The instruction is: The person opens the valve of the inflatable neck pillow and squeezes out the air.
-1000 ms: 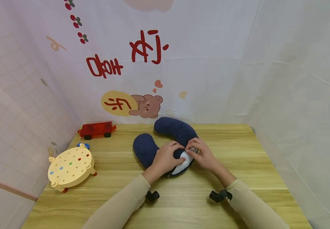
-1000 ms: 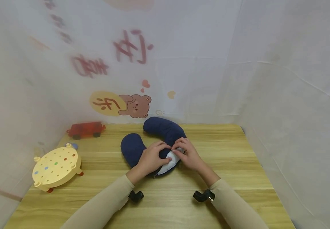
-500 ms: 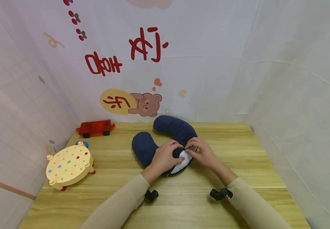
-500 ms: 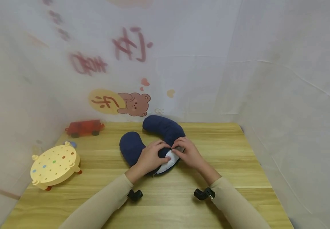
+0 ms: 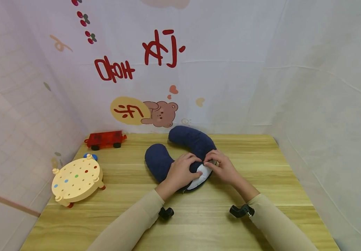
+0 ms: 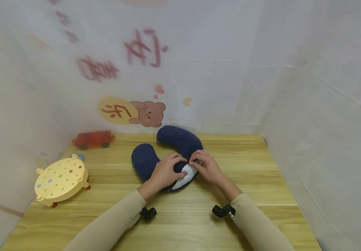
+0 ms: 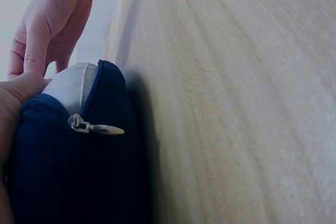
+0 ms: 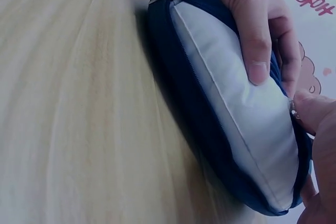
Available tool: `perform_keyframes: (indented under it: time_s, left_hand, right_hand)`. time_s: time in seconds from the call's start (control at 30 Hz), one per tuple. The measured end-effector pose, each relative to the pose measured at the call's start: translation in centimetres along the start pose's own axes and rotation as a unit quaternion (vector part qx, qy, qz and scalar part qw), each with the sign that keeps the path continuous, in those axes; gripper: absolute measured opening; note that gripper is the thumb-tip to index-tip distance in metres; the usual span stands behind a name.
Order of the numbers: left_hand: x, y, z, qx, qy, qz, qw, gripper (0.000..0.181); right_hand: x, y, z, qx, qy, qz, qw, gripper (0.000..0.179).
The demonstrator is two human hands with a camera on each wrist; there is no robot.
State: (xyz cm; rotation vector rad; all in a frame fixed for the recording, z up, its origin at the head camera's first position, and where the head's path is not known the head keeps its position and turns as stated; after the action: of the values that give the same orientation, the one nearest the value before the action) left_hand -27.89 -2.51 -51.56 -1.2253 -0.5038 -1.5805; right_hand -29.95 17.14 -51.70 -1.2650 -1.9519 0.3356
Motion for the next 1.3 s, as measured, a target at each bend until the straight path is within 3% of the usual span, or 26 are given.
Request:
perform_keyframes:
  time_s: [0.23, 0.33, 0.5, 0.63, 1.13, 1.3]
  left_hand:
    - [0.1, 0.0, 0.2, -0.003, 0.009, 0.002, 1.0, 0.045]
    - [0.1, 0.0, 0.0, 0.001, 0.006, 0.004, 1.0, 0.045]
    - [0.2, 0.0, -0.1, 0.002, 0.003, 0.007, 1.0, 0.045]
    - [0.3, -0.1, -0.1, 0.003, 0.003, 0.007, 1.0, 0.046]
    - [0.2, 0.0, 0.1, 0.005, 0.007, 0.003, 1.0, 0.045]
    - [0.2, 0.1, 0.2, 0.007, 0.007, 0.003, 1.0, 0.046]
  right_hand:
    - [0.2, 0.2, 0.5, -0.027, -0.013, 0.004, 0.9996, 0.015]
    - [0.2, 0.1, 0.3, -0.03, 0.016, 0.014, 0.9993, 0.018]
    - [0.0, 0.1, 0.0, 0.004, 0.09, 0.036, 0.9953, 0.014]
    - [-0.3, 0.1, -0.2, 0.02, 0.119, 0.043, 0.9918, 0.015]
    - [-1.0, 0.0, -0.6, 0.028, 0.138, 0.043, 0.9891, 0.018]
    - [-1.1, -0.1, -0.6, 0.011, 0.122, 0.042, 0.9916, 0.015]
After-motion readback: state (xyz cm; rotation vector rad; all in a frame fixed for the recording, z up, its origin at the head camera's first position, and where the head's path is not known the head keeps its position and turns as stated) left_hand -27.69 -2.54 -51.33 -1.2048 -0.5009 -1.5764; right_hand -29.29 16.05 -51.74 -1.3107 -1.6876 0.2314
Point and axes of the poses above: each hand's wrist, its own y-axis away from the middle knuckle, its own x-axis out of the back of the hand, z = x × y, the point moved 5 cm from there along -y, towards the middle knuckle, and after that the axes turned 7 degrees about -y, right-handed, at the moved point
